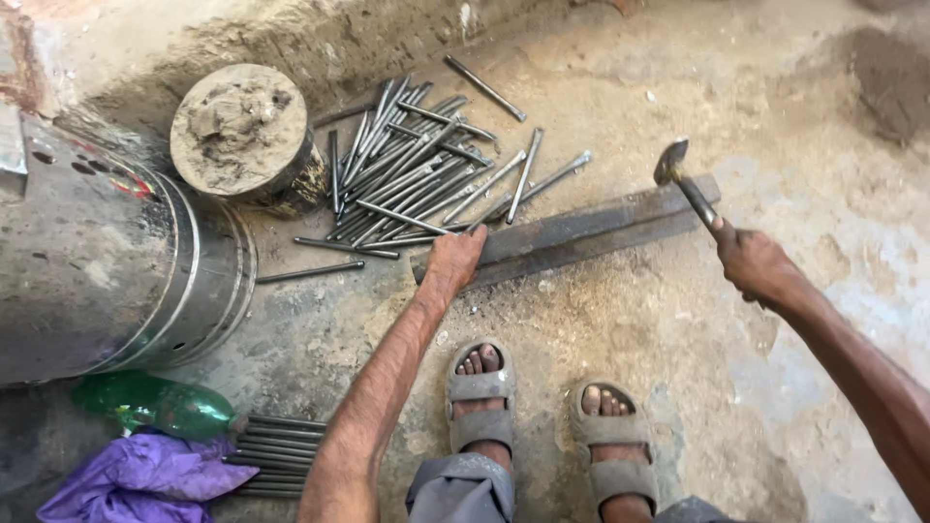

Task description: The person repeatedly picks up metal rods from a pile on the floor and places them on a metal bar. Using a hammer, they strike the end of each rod to flatten or shape it. The person continues this process for multiple rods, occasionally adjusting their position.

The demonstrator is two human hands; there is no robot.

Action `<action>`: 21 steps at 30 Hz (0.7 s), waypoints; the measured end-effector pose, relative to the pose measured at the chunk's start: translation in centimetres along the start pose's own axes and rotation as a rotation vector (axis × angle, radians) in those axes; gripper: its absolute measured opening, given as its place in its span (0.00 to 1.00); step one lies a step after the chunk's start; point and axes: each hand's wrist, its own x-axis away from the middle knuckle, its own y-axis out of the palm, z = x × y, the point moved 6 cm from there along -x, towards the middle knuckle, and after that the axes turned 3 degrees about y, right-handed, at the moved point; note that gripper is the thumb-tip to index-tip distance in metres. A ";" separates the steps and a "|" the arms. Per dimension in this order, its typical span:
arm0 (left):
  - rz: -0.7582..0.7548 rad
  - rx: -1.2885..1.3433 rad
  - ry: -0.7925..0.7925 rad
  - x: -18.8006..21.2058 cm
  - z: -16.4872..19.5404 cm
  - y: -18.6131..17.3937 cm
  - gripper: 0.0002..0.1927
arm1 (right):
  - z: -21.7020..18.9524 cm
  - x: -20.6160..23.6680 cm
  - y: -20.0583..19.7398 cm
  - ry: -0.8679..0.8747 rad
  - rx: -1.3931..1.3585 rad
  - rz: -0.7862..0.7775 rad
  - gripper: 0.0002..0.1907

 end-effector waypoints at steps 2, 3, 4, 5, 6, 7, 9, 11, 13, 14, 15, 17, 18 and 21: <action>-0.010 -0.003 0.004 -0.2 -0.2 0.4 0.20 | -1.7 1.0 -1.0 -0.048 -0.030 -0.009 0.37; -0.031 0.007 0.006 -0.3 -0.2 0.6 0.15 | -2.6 1.3 -1.4 -0.092 -0.023 -0.007 0.37; 0.006 0.020 0.008 -0.3 -0.2 0.5 0.19 | -3.3 1.4 -1.4 -0.125 -0.019 -0.010 0.36; 0.042 0.023 0.022 -0.2 -0.1 0.3 0.22 | -3.7 1.3 -1.5 -0.125 -0.079 -0.008 0.35; 0.085 0.018 0.037 -0.3 0.0 0.2 0.25 | -4.0 1.0 -1.4 -0.129 -0.148 0.000 0.34; 0.085 0.021 0.041 -0.2 0.0 0.3 0.26 | -4.2 0.5 -1.2 -0.142 -0.211 0.014 0.34; 0.085 0.050 0.038 0.0 0.0 0.2 0.28 | -3.7 -0.9 -0.6 -0.148 -0.228 0.071 0.34; 0.090 0.056 0.033 0.1 0.0 0.0 0.27 | -2.5 -2.4 -0.1 -0.162 -0.157 0.107 0.36; 0.092 0.090 0.043 0.3 0.1 -0.2 0.28 | -0.5 -3.0 1.6 -0.199 -0.024 0.141 0.34; 0.113 0.110 0.056 0.3 0.1 -0.4 0.29 | -0.1 -2.7 2.1 -0.255 0.050 0.185 0.34; 0.149 0.130 0.066 0.3 0.2 -0.6 0.30 | 0.6 -2.7 2.8 -0.322 0.117 0.243 0.33; 0.161 0.101 0.054 0.2 0.0 -0.5 0.29 | 1.4 -2.3 3.4 -0.441 0.150 0.347 0.32; 0.136 0.093 0.065 0.2 0.1 -0.2 0.29 | 1.8 -2.0 3.4 -0.448 0.142 0.345 0.31; 0.082 0.100 0.092 0.0 0.2 0.4 0.29 | 3.3 -0.5 3.7 -0.129 -0.006 0.104 0.35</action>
